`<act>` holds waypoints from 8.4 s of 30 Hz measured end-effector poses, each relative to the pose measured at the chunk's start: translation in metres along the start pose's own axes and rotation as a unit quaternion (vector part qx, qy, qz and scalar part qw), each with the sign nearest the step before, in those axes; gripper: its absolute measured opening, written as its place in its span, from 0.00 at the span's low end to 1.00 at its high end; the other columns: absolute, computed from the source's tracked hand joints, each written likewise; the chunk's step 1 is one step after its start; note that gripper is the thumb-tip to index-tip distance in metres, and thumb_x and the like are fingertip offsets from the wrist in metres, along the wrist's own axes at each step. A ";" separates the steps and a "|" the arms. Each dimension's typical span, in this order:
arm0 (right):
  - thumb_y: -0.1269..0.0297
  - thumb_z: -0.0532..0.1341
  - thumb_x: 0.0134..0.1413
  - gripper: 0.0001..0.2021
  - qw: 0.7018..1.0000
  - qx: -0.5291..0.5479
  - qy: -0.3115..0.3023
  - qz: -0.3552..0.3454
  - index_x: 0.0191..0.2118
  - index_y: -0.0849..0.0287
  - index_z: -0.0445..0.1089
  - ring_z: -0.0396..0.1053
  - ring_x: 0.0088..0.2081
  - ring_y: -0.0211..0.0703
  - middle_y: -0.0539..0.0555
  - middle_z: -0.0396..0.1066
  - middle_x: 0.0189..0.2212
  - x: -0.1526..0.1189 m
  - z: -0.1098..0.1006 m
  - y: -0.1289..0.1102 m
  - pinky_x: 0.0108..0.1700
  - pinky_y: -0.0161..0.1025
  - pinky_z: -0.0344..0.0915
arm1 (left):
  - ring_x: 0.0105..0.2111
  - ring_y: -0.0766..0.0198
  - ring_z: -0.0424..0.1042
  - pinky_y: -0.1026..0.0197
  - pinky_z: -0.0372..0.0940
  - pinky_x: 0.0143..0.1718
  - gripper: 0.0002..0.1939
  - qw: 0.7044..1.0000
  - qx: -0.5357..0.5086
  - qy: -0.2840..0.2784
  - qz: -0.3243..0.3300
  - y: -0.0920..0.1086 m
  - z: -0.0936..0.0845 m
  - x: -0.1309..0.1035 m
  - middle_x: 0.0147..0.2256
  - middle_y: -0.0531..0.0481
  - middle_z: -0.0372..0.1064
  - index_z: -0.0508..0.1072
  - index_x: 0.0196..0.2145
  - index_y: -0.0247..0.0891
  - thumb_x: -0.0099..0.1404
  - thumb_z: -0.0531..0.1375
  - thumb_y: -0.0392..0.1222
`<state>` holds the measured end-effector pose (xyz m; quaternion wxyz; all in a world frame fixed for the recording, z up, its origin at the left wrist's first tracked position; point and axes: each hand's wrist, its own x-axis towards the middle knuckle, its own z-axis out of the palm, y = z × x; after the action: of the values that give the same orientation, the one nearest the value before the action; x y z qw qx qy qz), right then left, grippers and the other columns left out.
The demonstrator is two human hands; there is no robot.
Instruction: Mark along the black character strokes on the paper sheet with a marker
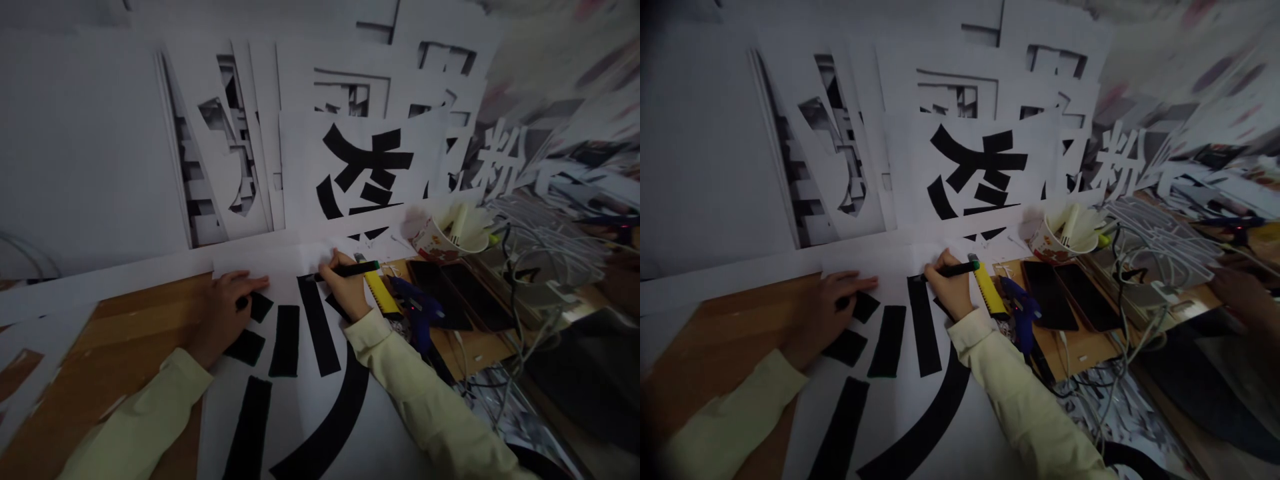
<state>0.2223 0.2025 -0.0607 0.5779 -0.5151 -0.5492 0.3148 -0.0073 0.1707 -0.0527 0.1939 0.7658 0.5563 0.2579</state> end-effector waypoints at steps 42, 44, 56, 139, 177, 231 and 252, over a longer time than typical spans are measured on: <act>0.66 0.60 0.43 0.15 0.997 -0.073 -0.009 -0.009 0.16 0.54 0.50 0.49 0.19 0.34 0.39 0.51 0.13 0.004 0.005 0.001 0.63 0.55 0.47 | 0.54 0.54 0.65 0.44 0.58 0.56 0.21 1.000 0.006 0.008 0.000 -0.001 0.002 0.000 0.47 0.53 0.74 0.75 0.45 0.46 0.60 0.50 0.30; 0.66 0.59 0.43 0.16 0.998 -0.070 -0.007 -0.008 0.16 0.54 0.50 0.49 0.19 0.34 0.39 0.51 0.13 0.004 0.005 0.002 0.63 0.55 0.48 | 0.54 0.53 0.65 0.43 0.57 0.57 0.21 1.000 0.005 0.008 0.000 -0.002 0.003 0.000 0.47 0.53 0.74 0.75 0.45 0.46 0.60 0.50 0.30; 0.66 0.58 0.41 0.14 0.997 -0.080 0.012 0.014 0.16 0.54 0.49 0.51 0.21 0.36 0.42 0.50 0.14 0.004 0.002 -0.005 0.39 0.43 0.61 | 0.54 0.53 0.65 0.41 0.57 0.57 0.21 1.000 -0.008 0.016 0.006 -0.001 0.003 0.000 0.46 0.53 0.75 0.75 0.45 0.45 0.60 0.50 0.31; 0.68 0.53 0.34 0.12 0.999 0.008 0.036 0.036 0.16 0.54 0.45 0.46 0.21 0.34 0.42 0.44 0.15 0.003 -0.007 0.001 0.26 0.37 0.47 | 0.51 0.54 0.67 0.41 0.59 0.55 0.20 0.998 -0.008 0.044 0.044 -0.014 0.009 0.002 0.45 0.53 0.76 0.76 0.43 0.45 0.58 0.50 0.35; 0.71 0.54 0.35 0.15 0.999 0.046 0.009 0.021 0.14 0.55 0.44 0.44 0.20 0.32 0.41 0.44 0.13 0.004 -0.012 0.005 0.51 0.46 0.62 | 0.50 0.53 0.67 0.40 0.59 0.54 0.19 0.997 0.004 0.054 0.057 -0.013 0.010 0.001 0.45 0.52 0.75 0.76 0.42 0.45 0.59 0.50 0.34; 0.57 0.63 0.51 0.16 0.998 -0.049 -0.010 0.038 0.21 0.56 0.59 0.61 0.24 0.37 0.46 0.63 0.19 -0.110 -0.058 -0.035 0.28 0.35 0.58 | 0.54 0.54 0.63 0.40 0.47 0.57 0.22 0.998 0.003 0.045 -0.040 0.000 0.012 -0.002 0.46 0.54 0.75 0.77 0.41 0.46 0.58 0.50 0.29; 0.66 0.65 0.48 0.16 0.999 0.024 -0.045 -0.010 0.17 0.56 0.59 0.57 0.19 0.30 0.40 0.57 0.15 -0.114 -0.058 -0.021 0.68 0.58 0.46 | 0.54 0.57 0.63 0.42 0.47 0.59 0.21 0.998 -0.006 0.045 -0.050 0.002 0.010 -0.001 0.46 0.56 0.75 0.76 0.41 0.45 0.58 0.51 0.27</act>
<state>0.2515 0.0763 -0.0689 0.5681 -0.4810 -0.5720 0.3445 -0.0001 0.1691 -0.0599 0.1859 0.7237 0.6003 0.2852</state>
